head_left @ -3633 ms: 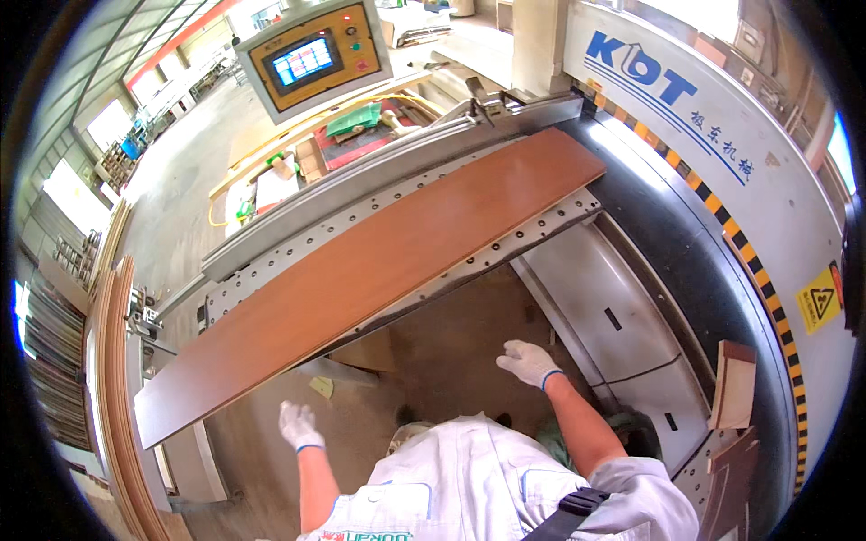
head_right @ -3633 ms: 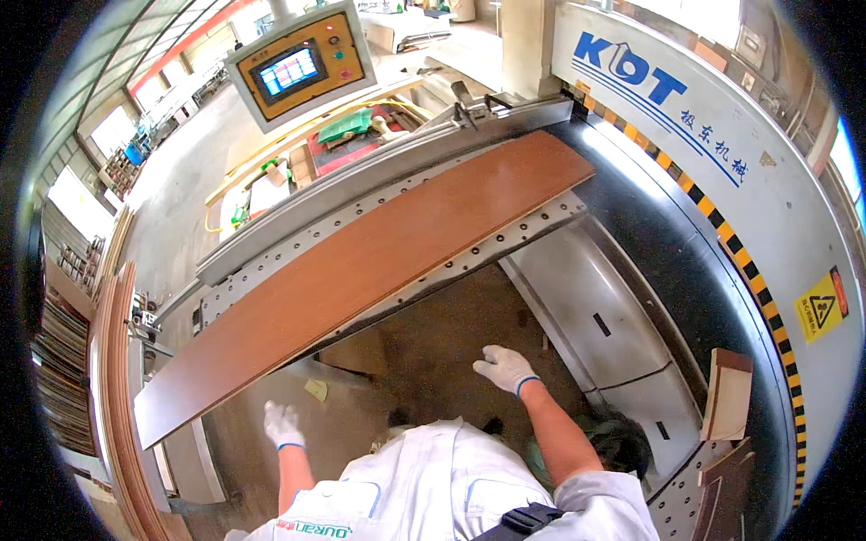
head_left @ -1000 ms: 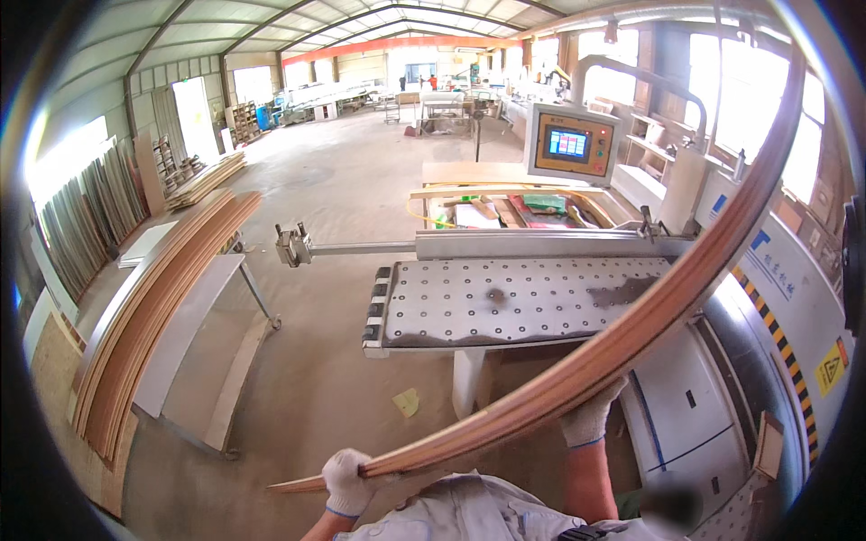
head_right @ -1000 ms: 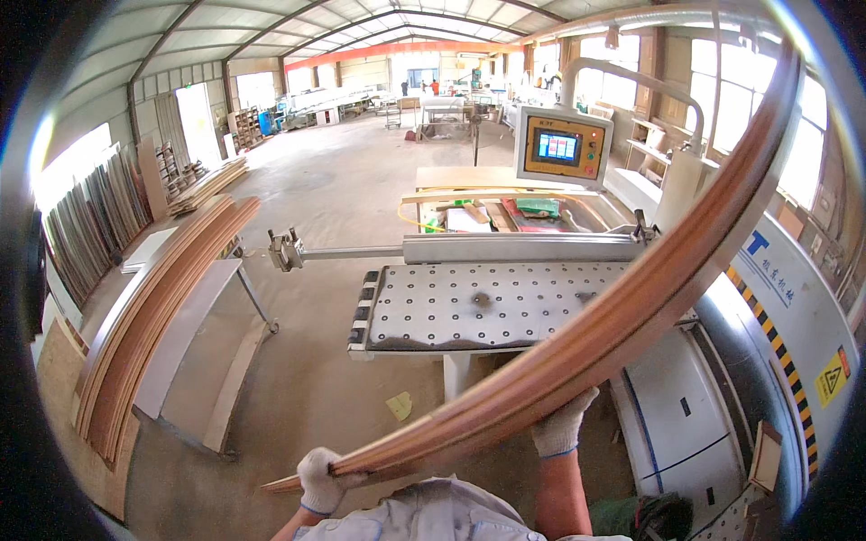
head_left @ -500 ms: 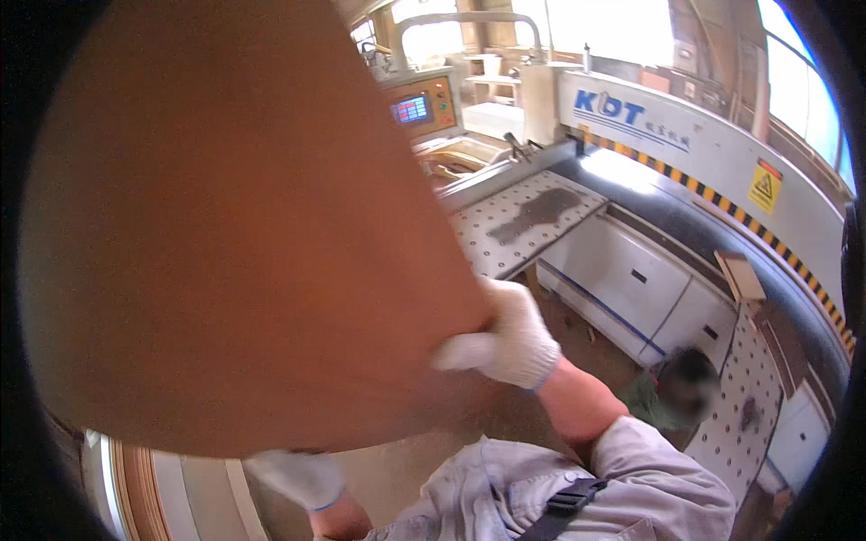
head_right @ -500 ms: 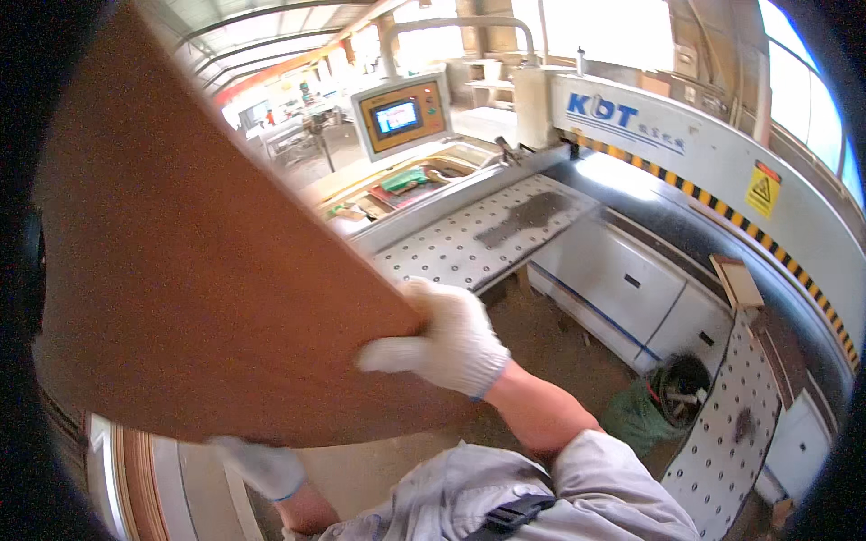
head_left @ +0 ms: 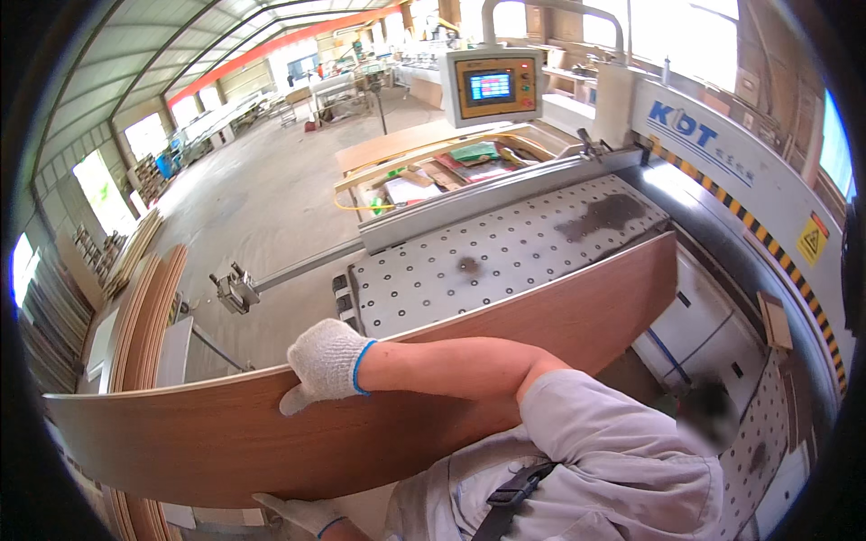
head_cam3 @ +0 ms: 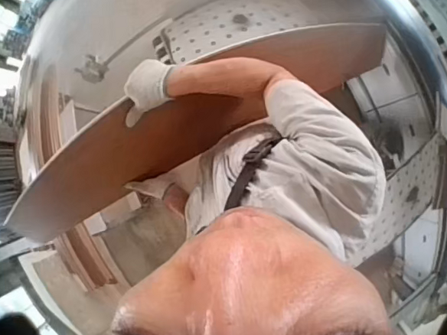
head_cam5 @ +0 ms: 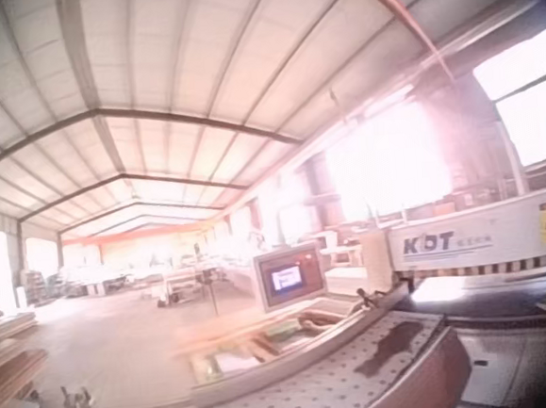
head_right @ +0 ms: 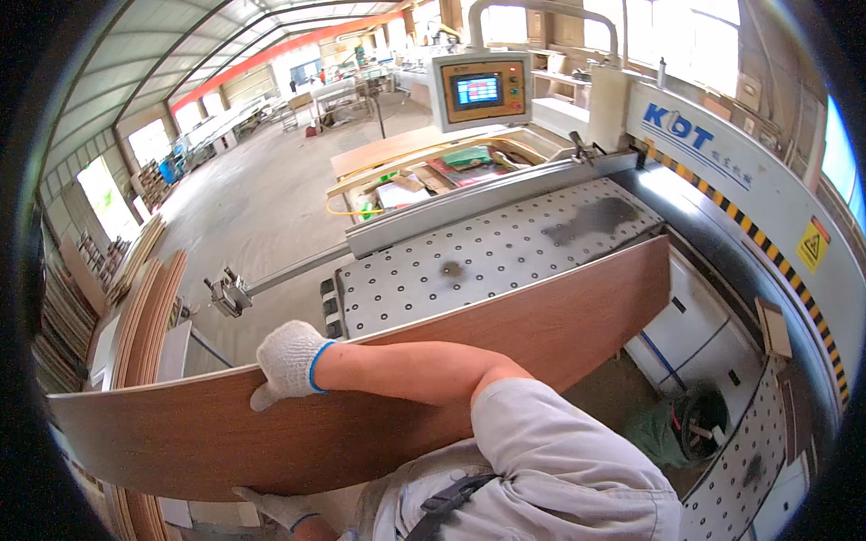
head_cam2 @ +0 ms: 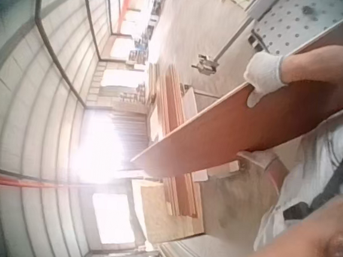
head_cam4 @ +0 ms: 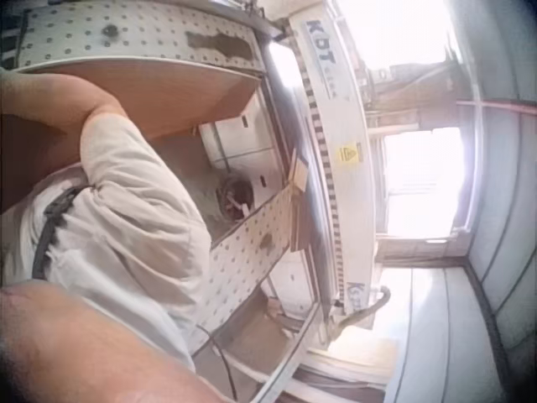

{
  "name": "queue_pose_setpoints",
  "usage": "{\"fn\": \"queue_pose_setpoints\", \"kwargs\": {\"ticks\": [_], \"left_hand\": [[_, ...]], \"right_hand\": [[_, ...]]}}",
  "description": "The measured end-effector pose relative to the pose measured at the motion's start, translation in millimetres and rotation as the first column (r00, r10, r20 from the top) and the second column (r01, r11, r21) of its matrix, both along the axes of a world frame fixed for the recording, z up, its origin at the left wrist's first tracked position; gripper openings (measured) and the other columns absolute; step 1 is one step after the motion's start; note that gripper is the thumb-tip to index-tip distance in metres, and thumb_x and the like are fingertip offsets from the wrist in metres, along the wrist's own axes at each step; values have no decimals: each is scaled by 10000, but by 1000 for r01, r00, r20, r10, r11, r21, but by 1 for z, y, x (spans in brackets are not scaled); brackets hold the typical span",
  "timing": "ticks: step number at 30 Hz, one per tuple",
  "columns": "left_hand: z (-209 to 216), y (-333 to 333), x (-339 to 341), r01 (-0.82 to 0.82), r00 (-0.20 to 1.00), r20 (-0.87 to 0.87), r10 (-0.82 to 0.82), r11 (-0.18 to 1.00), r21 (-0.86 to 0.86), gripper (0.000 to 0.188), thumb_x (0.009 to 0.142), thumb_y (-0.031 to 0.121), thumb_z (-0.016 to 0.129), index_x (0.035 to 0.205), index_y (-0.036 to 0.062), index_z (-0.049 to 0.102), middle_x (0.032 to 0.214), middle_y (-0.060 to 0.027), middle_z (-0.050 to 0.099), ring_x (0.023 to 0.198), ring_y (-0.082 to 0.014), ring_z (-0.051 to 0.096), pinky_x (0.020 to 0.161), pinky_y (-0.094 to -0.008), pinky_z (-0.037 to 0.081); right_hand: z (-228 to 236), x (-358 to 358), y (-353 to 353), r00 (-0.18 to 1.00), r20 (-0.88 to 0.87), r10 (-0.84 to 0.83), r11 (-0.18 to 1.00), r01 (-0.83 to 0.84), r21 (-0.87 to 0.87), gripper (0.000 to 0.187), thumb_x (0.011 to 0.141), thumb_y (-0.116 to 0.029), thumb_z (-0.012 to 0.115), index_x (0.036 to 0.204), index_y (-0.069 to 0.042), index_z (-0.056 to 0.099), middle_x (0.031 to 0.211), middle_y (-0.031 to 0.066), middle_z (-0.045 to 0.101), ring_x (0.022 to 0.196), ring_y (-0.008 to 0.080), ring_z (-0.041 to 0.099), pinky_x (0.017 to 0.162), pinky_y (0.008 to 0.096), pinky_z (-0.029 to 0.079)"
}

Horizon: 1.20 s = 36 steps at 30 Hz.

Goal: The person operates a large woodworking machine to cut wooden boards by placing them on the intake bed, aligning them against a guide, and activating the cutting mechanism using the machine's control panel, then collecting the cut pieces.

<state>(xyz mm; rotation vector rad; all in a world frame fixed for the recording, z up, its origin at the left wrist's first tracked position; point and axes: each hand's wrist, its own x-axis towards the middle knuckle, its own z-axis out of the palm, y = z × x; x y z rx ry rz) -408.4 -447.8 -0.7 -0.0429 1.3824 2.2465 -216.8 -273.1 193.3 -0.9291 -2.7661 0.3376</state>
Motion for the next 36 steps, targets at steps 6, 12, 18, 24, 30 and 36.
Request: {"fn": "queue_pose_setpoints", "kwargs": {"ticks": [6,12,18,24,30,36], "left_hand": [[-62,29,24,105,972,215,-98,994,-19,934,971,744,417,1661,155,199,1700,-135,235,1544,-344,264,1250,-513,249],[-1,91,140,110,912,409,-43,984,-142,750,979,651,544,1507,126,463,1522,-104,497,1371,-318,480,1133,-466,395],[-9,149,206,264,919,330,-217,959,-105,667,1057,544,477,1571,123,426,1589,-112,457,1416,-277,447,1194,-443,333],[-33,211,245,385,858,346,-381,921,60,688,1024,605,520,1508,118,470,1481,-83,542,1317,-323,530,1100,-500,449],[-78,236,300,600,724,520,-453,786,-151,657,1021,479,623,1476,30,475,1435,-93,562,1233,-254,591,1003,-415,533],[-81,234,254,950,123,458,-881,-29,-311,249,1014,232,649,993,-5,721,981,-106,767,918,-173,728,833,-312,583]], "right_hand": [[-70,-7,75,997,80,12,994,-4,-106,766,951,-663,506,833,49,764,820,266,717,819,439,708,794,502,560],[-128,46,170,974,227,2,962,60,-267,748,975,-660,464,1020,19,774,1048,267,736,1002,426,706,906,481,541],[-182,119,260,945,328,10,883,145,-446,772,993,-688,402,1137,-20,759,1174,227,728,1107,412,681,962,471,520],[-189,174,335,920,388,-58,812,269,-517,773,979,-720,404,1255,-76,730,1319,187,690,1248,373,629,1051,430,476],[-179,255,366,869,465,-171,850,368,-376,851,960,-773,395,1101,-24,774,1164,233,727,1120,392,677,982,444,512],[-146,309,358,789,-196,-582,813,563,-146,356,922,-314,730,750,-10,660,796,168,672,774,355,673,768,431,550]]}}
